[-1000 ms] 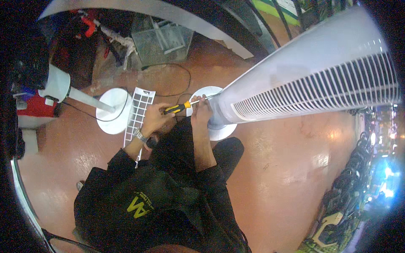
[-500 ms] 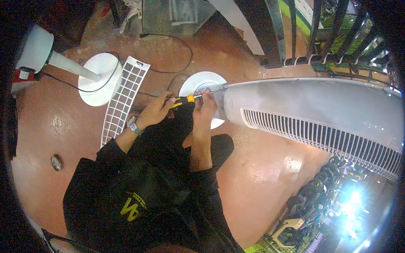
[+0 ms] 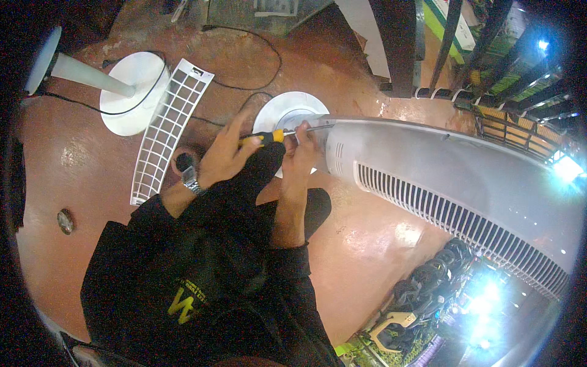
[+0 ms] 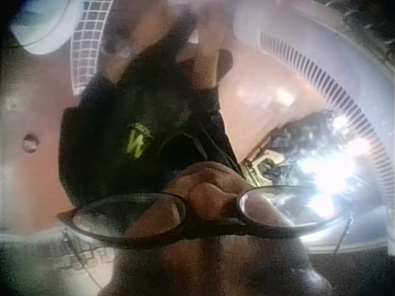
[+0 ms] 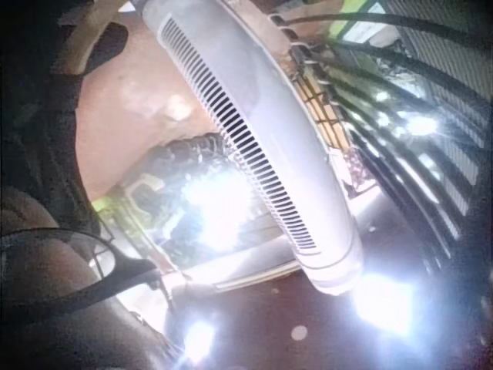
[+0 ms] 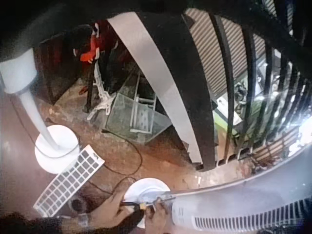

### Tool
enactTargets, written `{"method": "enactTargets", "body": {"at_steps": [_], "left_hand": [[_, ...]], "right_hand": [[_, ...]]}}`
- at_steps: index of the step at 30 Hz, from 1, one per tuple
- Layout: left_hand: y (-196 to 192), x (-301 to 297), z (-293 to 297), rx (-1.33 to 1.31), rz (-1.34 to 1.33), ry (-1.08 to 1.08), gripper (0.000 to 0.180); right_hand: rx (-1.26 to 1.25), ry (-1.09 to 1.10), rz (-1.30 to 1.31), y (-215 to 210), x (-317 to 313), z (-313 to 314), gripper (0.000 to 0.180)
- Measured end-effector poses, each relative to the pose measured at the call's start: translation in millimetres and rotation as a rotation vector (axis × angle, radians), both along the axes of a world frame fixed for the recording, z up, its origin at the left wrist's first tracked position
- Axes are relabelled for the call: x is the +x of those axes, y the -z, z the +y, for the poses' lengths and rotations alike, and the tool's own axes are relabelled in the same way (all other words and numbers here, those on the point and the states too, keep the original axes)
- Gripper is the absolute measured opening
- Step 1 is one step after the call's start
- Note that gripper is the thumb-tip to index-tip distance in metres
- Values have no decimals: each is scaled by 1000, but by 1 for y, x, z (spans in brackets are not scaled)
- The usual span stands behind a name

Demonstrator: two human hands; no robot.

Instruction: The person sits on the floor and uses a screwdriver to tighten screws on the base of a white tower fan. The person adjusts their position slightly and continues to work on the fan base throughout the clip.

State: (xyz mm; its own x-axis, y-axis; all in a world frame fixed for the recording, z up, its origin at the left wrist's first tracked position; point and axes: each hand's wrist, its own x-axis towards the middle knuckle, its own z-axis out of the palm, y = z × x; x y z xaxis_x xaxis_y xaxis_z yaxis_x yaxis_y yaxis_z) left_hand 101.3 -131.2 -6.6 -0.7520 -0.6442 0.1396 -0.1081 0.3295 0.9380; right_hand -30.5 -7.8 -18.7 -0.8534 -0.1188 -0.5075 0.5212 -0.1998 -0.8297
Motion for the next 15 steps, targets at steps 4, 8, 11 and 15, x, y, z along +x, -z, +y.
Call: {"method": "enactTargets", "body": {"at_steps": [4,8,11,15], "left_hand": [[-16,1,-27,774,-503,539,31],[2,4,-15,28,-154,292,25],[-2,-1,-11,-79,5,182,25],[-5,-10,-11,-62,166,30,27]], "right_hand": [[-20,-25,22,11,1,9,31],[-34,-5,3,-4,5,-6,33],[11,8,-10,-11,5,-15,32],[76,-71,12,0,-3,-5,31]]}}
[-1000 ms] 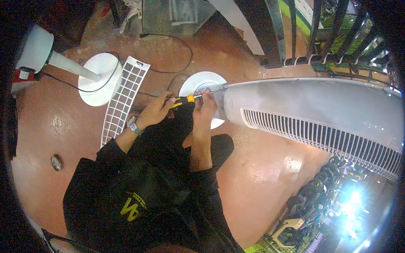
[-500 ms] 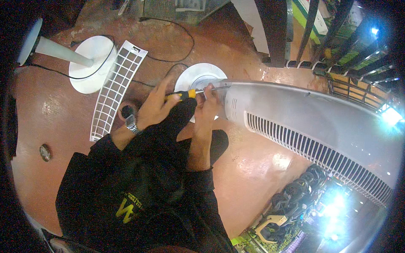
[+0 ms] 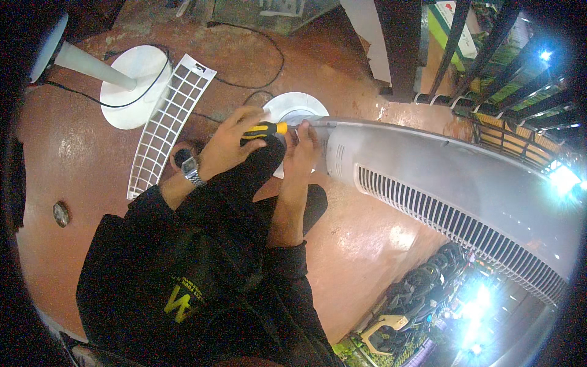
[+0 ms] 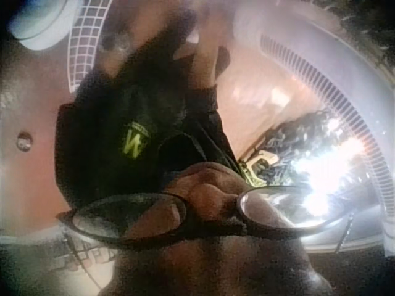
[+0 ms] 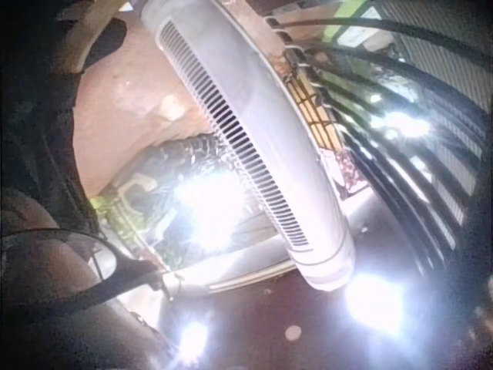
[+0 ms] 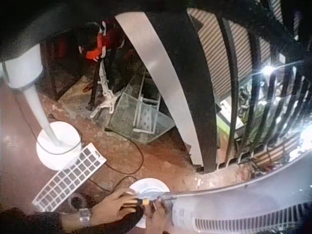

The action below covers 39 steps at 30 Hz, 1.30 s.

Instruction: The person sits on the floor and uses a screwdriver to tighten screws on the base of a white tower fan. The person adjusts their position slightly and continues to work on the fan base throughout the clip.

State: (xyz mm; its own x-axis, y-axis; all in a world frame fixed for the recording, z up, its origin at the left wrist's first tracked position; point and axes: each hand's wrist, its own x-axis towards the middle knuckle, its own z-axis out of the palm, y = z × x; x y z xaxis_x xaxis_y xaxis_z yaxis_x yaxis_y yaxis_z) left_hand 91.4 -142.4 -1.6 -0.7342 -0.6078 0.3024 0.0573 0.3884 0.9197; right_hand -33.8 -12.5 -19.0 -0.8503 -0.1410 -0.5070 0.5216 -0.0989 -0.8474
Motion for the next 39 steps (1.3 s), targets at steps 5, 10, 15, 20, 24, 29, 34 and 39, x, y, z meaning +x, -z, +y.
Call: {"method": "enactTargets", "body": {"at_steps": [5,10,15,20,24,29,34,39], "left_hand": [[-7,5,-22,657,-658,418,28],[9,4,-7,-13,-207,206,25],[5,-3,-7,-19,-39,82,27],[-17,2,-22,362,-539,327,26],[-2,4,-12,-49,-217,195,25],[-1,-6,-16,277,-132,163,37],[0,5,-20,194,-445,358,33],[1,-6,-15,-19,-82,176,29]], "right_hand": [[-12,16,-25,12,-2,7,30],[-167,10,-11,-1,0,-2,32],[-71,11,-26,4,-8,2,40],[-167,13,-33,20,-9,11,40],[-192,43,-70,-3,-2,-1,38],[-161,28,-48,3,-10,5,40],[-211,32,-42,11,-5,6,43],[-165,35,-60,-3,-11,-4,40]]}}
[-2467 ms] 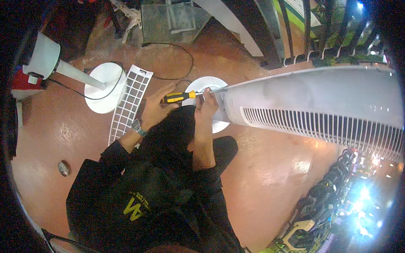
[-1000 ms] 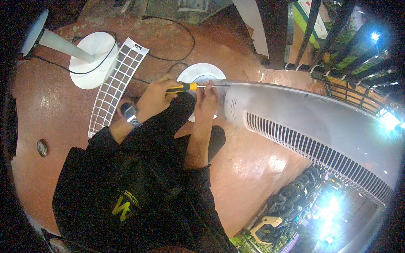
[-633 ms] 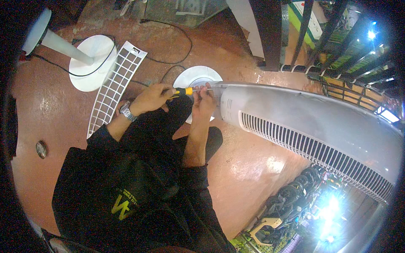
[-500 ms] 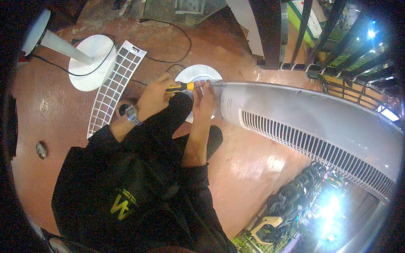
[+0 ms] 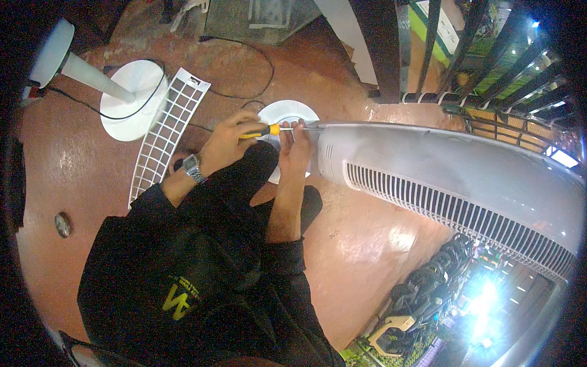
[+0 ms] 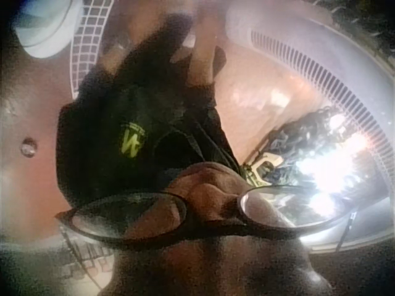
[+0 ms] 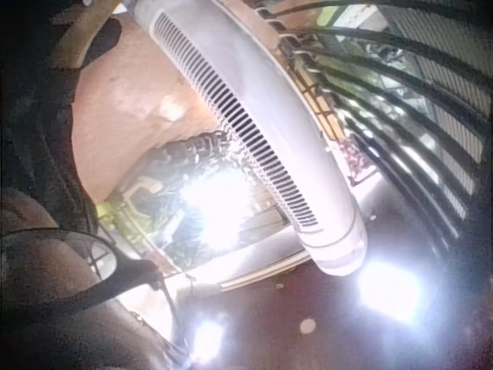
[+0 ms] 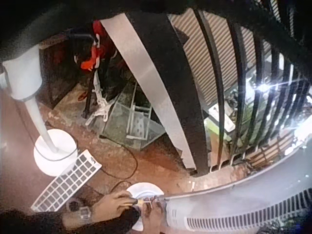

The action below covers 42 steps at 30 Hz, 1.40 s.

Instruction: The person sits on the floor and uses a screwdriver to tighten screws on the base of a white tower fan. The person adjusts their position slightly and continues to work on the fan base throughout the clip.

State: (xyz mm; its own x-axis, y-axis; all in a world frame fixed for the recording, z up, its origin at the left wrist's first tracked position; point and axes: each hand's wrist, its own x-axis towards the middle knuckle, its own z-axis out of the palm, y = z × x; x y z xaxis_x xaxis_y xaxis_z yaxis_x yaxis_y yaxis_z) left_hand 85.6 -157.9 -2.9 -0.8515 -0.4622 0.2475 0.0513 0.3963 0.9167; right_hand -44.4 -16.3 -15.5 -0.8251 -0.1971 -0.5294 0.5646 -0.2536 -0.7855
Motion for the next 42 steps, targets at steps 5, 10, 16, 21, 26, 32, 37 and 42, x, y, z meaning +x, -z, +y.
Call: {"method": "enactTargets", "body": {"at_steps": [5,10,16,21,26,32,37,42], "left_hand": [[-12,0,-16,970,-615,340,31],[7,8,10,-68,-109,45,37],[14,3,5,408,-478,41,34],[-2,9,-1,469,-405,242,27],[8,7,22,98,-76,-59,27],[-22,5,9,453,-577,311,35],[7,5,19,-212,145,89,34],[20,5,23,1212,-433,154,48]], "right_hand": [[-145,34,34,23,0,13,40],[-237,70,-15,11,0,7,41],[-146,55,63,27,-3,17,45],[-234,46,73,26,-3,18,42],[-180,120,32,24,-11,17,40],[-221,134,34,20,-2,18,35],[-268,24,53,22,-1,13,32],[-187,116,19,22,4,19,28]]}}
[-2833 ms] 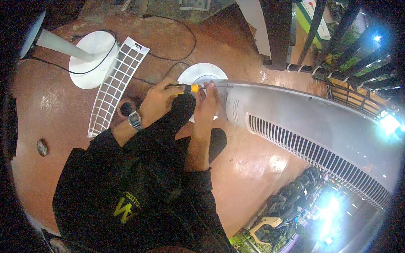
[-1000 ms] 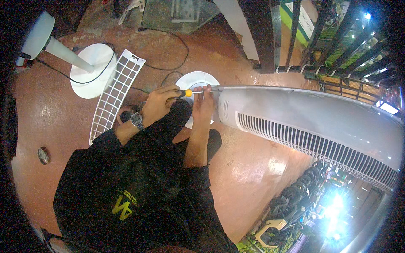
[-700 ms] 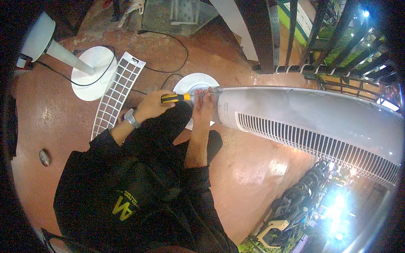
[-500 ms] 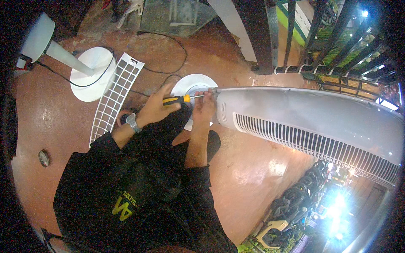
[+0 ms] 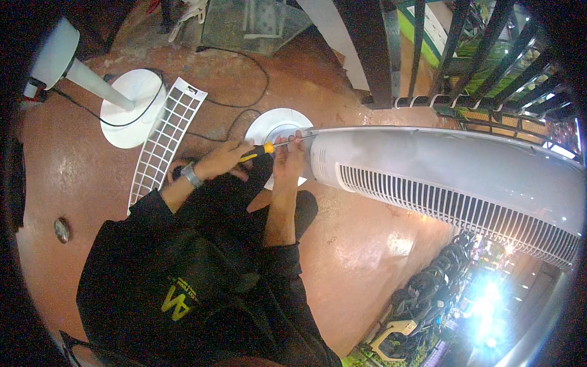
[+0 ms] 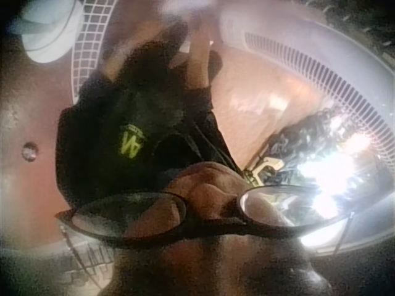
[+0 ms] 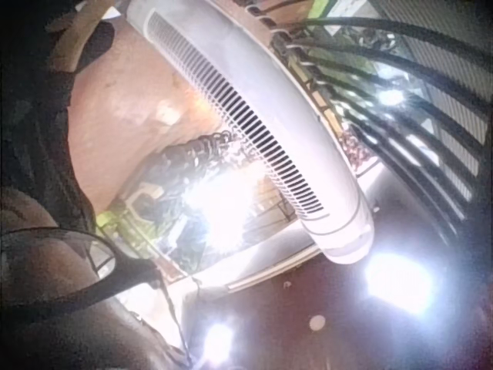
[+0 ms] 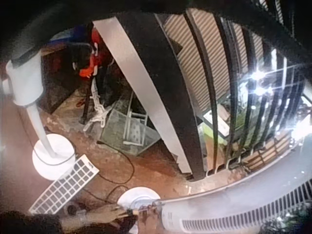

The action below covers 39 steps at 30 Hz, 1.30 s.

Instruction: The person sits on the floor and uses a screwdriver to tighten screws on the base of a white tower fan. The person adjusts their position slightly and continues to work on the fan base throughout the clip.

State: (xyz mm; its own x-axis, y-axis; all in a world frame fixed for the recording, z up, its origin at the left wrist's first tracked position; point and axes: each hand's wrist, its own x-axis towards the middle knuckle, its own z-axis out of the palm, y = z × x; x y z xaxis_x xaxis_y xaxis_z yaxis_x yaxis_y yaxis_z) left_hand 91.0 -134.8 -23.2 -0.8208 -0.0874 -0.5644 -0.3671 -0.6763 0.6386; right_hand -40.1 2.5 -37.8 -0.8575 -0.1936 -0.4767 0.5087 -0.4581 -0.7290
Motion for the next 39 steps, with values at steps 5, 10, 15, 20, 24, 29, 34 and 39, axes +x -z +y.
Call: {"method": "enactTargets", "body": {"at_steps": [5,10,15,20,24,29,34,39], "left_hand": [[-8,-1,-9,-1256,278,239,40],[-18,0,-9,-1144,267,123,47],[-4,0,-14,-208,32,412,49],[-19,10,1,-1423,325,91,48],[-13,6,11,-860,36,190,47],[-17,5,7,-806,98,299,39],[-12,12,15,-1258,394,-8,40],[1,2,9,147,-71,119,37]], "right_hand": [[-107,-1,-17,-4,4,-5,32],[-82,55,-48,-3,-8,-7,31],[-67,55,-61,2,-4,1,29],[-195,68,-68,-6,-4,-6,29],[-296,59,-66,10,-12,11,23],[-326,42,-60,14,-10,15,30],[-230,79,-90,5,-11,6,31],[-381,89,-85,20,-12,17,32]]}}
